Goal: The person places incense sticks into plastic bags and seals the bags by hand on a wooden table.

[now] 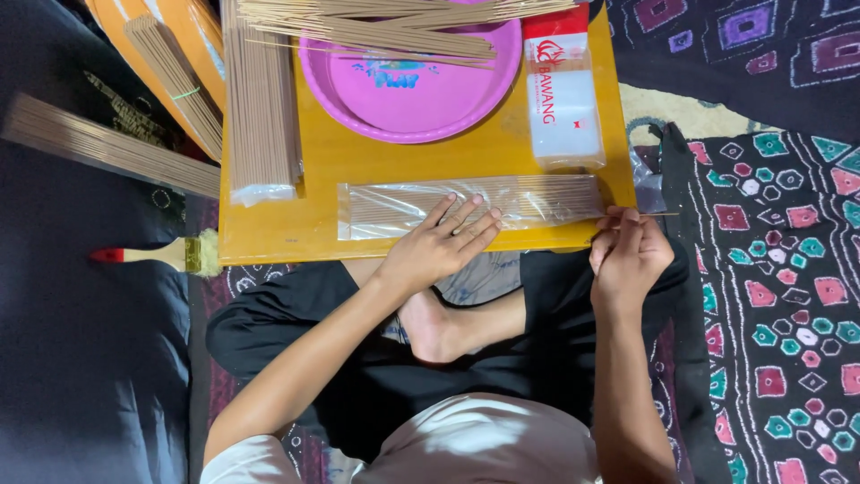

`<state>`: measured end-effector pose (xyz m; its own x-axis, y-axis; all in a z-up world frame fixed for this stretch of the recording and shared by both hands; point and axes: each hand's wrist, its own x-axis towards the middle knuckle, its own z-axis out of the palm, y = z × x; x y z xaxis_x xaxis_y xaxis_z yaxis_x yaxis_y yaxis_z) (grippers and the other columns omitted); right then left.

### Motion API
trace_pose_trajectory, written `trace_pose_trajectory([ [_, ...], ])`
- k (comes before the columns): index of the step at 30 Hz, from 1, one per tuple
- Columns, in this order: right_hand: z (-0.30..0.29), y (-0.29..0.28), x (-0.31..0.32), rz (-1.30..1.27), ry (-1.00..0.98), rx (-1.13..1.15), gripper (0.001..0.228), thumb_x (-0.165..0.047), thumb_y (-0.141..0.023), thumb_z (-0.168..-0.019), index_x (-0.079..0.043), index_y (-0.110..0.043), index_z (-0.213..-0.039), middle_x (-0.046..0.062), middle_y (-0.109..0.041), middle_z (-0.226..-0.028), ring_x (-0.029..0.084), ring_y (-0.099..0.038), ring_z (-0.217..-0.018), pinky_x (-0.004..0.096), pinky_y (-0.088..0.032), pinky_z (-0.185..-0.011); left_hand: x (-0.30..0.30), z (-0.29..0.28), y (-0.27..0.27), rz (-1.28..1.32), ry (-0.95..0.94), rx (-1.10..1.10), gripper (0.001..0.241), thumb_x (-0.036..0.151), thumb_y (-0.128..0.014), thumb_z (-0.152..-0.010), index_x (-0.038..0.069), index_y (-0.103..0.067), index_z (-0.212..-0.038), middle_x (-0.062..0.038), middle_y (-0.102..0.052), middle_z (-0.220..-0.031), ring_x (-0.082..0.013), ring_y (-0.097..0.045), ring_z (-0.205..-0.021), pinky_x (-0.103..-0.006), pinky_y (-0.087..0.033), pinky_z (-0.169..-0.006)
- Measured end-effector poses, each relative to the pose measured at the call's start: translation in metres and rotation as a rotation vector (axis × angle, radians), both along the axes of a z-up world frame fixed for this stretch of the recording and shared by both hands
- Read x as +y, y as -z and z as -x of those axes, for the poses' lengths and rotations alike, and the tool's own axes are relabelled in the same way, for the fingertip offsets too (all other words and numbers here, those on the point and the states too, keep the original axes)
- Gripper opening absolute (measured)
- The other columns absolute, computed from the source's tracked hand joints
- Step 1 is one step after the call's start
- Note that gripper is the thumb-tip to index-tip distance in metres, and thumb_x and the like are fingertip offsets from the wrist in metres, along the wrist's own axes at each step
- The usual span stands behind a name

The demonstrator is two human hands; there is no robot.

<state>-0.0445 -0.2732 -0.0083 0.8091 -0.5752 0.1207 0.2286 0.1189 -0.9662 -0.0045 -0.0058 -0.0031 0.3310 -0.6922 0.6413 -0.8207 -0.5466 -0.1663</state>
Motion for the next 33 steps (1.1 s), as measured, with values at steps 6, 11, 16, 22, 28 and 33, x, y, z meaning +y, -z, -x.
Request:
trace_pose_trajectory([
  [6,0.003,-0.024,0.010,0.034,-0.081,0.006,0.028,-0.004,-0.046,-0.115,0.007,-0.061,-0.094,0.009,-0.045,-0.052,0.009,-0.030,-0.030,0.020,-0.027,-0.028,0.000,0.001,-0.004,0.004,0.006,0.001,0.026,0.014,-0.064,-0.100,0.012,-0.072,-0.125,-0.006,-0.072,-0.129,-0.0286,-0.063,-0.128,-0.0497,-0.050,-0.107],
  [11,0.004,-0.001,-0.003,-0.084,0.006,-0.042,0.022,-0.010,-0.051,-0.113,0.004,-0.062,-0.100,0.014,-0.056,-0.070,0.009,-0.041,-0.035,0.020,-0.031,-0.029,0.001,0.000,-0.003,0.005,0.004,0.000,0.026,0.014,-0.064,-0.100,0.012,-0.072,-0.124,-0.006,-0.072,-0.130,-0.0284,-0.063,-0.128,-0.0494,-0.050,-0.107],
  [16,0.006,-0.001,-0.003,0.000,-0.073,-0.023,0.023,-0.002,-0.048,-0.114,0.008,-0.063,-0.100,0.016,-0.056,-0.071,0.011,-0.041,-0.033,0.023,-0.032,-0.029,0.001,0.000,0.000,-0.012,0.000,-0.008,0.028,0.014,-0.063,-0.100,0.013,-0.071,-0.126,-0.005,-0.070,-0.133,-0.0282,-0.063,-0.128,-0.0491,-0.051,-0.107],
  [22,0.005,-0.032,0.009,0.113,-0.200,0.025,0.029,0.002,-0.048,-0.113,0.010,-0.063,-0.090,0.012,-0.046,-0.050,0.009,-0.032,-0.029,0.022,-0.029,-0.031,0.000,-0.001,0.002,-0.003,0.015,0.000,0.027,0.014,-0.063,-0.100,0.013,-0.071,-0.126,-0.006,-0.070,-0.132,-0.0288,-0.063,-0.128,-0.0500,-0.050,-0.107],
  [28,0.005,-0.012,-0.001,0.075,-0.076,-0.021,0.021,0.006,-0.045,-0.112,0.010,-0.064,-0.105,0.017,-0.059,-0.071,0.010,-0.041,-0.032,0.024,-0.036,-0.036,0.000,0.001,0.002,-0.002,0.005,-0.003,0.029,0.014,-0.062,-0.100,0.013,-0.070,-0.128,-0.006,-0.070,-0.134,-0.0290,-0.062,-0.129,-0.0500,-0.050,-0.107],
  [33,0.006,-0.019,0.010,0.084,-0.112,0.025,0.019,0.007,-0.047,-0.110,0.011,-0.065,-0.104,0.017,-0.061,-0.072,0.010,-0.044,-0.034,0.025,-0.038,-0.038,0.000,0.000,0.005,-0.006,0.005,-0.005,0.029,0.013,-0.063,-0.099,0.013,-0.071,-0.127,-0.006,-0.069,-0.135,-0.0290,-0.062,-0.129,-0.0505,-0.050,-0.107],
])
